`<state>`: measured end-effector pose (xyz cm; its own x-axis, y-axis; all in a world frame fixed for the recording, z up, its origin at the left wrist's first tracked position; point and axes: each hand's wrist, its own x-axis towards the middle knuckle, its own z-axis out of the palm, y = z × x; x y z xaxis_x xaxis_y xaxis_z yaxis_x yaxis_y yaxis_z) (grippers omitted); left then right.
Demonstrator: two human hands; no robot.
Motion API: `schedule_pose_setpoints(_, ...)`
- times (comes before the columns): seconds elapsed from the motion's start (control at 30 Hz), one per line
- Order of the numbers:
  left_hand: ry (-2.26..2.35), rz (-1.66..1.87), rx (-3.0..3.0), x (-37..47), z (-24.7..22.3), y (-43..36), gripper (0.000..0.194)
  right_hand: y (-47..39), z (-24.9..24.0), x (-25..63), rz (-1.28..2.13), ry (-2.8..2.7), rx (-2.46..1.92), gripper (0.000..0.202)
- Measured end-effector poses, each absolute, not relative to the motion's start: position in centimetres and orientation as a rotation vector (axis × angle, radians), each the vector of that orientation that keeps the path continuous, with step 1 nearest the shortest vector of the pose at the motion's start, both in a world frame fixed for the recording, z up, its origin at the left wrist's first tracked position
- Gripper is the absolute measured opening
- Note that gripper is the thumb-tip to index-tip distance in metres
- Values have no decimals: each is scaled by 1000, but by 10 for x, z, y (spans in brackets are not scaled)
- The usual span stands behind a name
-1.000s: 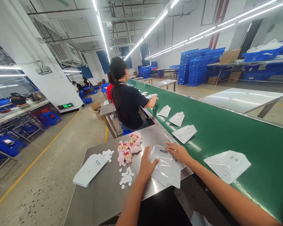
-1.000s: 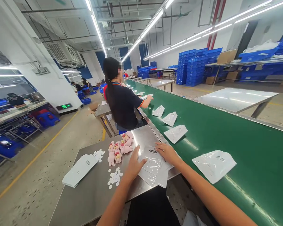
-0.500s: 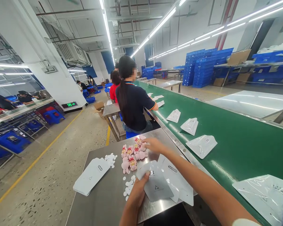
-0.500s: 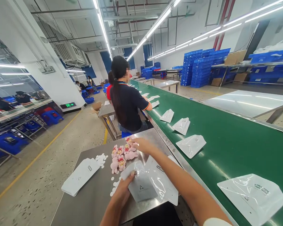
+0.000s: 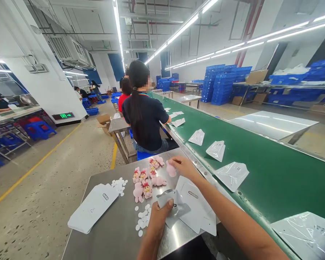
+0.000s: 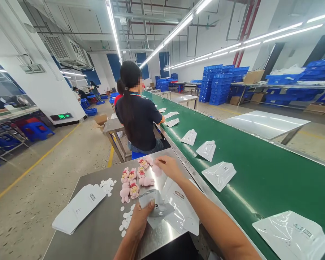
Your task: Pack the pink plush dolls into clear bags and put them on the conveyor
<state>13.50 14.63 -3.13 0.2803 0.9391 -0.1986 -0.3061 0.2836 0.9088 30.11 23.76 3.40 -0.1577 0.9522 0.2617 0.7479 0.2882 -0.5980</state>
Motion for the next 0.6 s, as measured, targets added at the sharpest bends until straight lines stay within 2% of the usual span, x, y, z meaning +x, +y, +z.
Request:
schedule_pose_setpoints(0.13, 866, 957, 1169, 147, -13, 141, 32, 186, 67, 299, 860, -1452, -1225, 37)
schedule_pose_setpoints(0.2, 868, 954, 1236, 151, -6, 136, 29, 161, 75, 298, 904, -1423, -1211, 34)
schedule_pose_setpoints(0.43, 826, 870, 1322, 161, -13, 123, 23, 102, 80, 323, 516, -1635, -1388, 19)
schedule_pose_setpoints(0.6, 818, 773, 1467, 173, 1, 119, 23, 75, 86, 348, 479, -1684, -1441, 15)
